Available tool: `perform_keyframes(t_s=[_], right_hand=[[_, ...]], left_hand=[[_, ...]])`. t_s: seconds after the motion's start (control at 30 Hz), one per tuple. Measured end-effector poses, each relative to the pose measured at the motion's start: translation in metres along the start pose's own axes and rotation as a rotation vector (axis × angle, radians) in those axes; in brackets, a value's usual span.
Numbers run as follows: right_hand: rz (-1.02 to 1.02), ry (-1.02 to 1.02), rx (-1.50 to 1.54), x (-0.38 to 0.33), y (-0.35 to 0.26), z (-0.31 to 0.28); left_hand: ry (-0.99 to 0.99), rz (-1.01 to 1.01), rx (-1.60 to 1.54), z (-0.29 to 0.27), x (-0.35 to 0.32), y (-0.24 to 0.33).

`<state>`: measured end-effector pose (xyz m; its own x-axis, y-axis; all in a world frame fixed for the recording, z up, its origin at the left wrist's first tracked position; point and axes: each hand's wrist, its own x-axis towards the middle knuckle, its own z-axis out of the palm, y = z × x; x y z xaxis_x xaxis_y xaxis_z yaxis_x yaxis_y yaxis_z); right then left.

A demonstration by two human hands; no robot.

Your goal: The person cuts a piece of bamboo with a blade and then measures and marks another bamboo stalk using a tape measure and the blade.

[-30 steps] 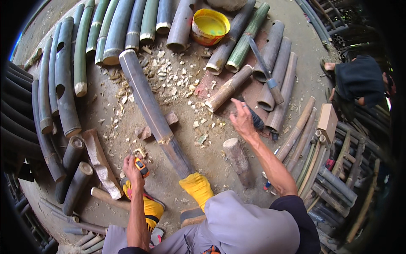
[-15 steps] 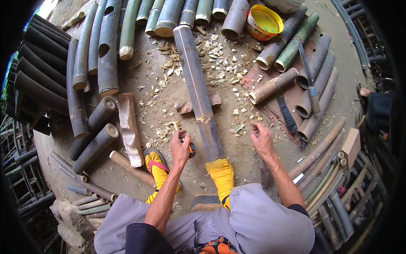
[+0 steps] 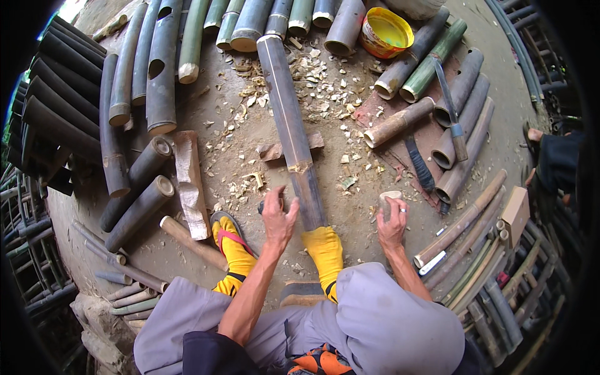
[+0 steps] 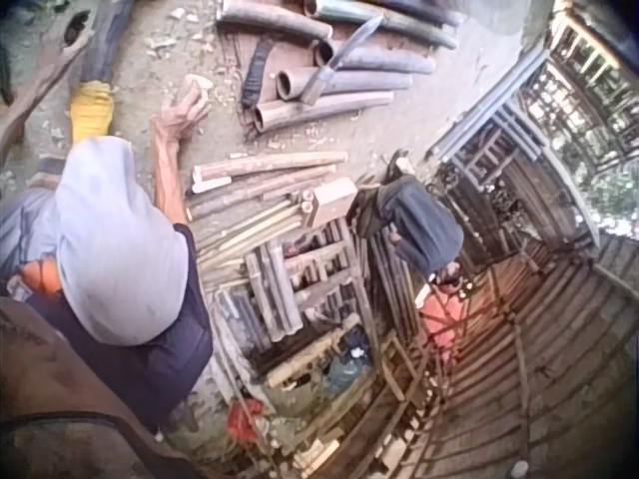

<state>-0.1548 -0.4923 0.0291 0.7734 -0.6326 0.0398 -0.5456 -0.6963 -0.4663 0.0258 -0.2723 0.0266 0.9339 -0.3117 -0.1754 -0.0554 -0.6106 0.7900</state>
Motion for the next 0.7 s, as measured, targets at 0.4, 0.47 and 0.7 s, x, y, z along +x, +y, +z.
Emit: perform_keyframes(t_s=[0.4, 0.47, 0.7], right_hand=[[0.207, -0.123, -0.255, -0.016, 0.043, 0.012], [0.199, -0.110, -0.266, -0.017, 0.043, 0.013], [0.191, -0.084, -0.272, -0.019, 0.039, 0.014]], left_hand=[[-0.314, -0.396, -0.633, 0.044, 0.008, -0.017], [-0.306, -0.396, -0.683, 0.048, 0.007, -0.021], [-0.304, -0.425, -0.687, 0.046, 0.005, -0.024]])
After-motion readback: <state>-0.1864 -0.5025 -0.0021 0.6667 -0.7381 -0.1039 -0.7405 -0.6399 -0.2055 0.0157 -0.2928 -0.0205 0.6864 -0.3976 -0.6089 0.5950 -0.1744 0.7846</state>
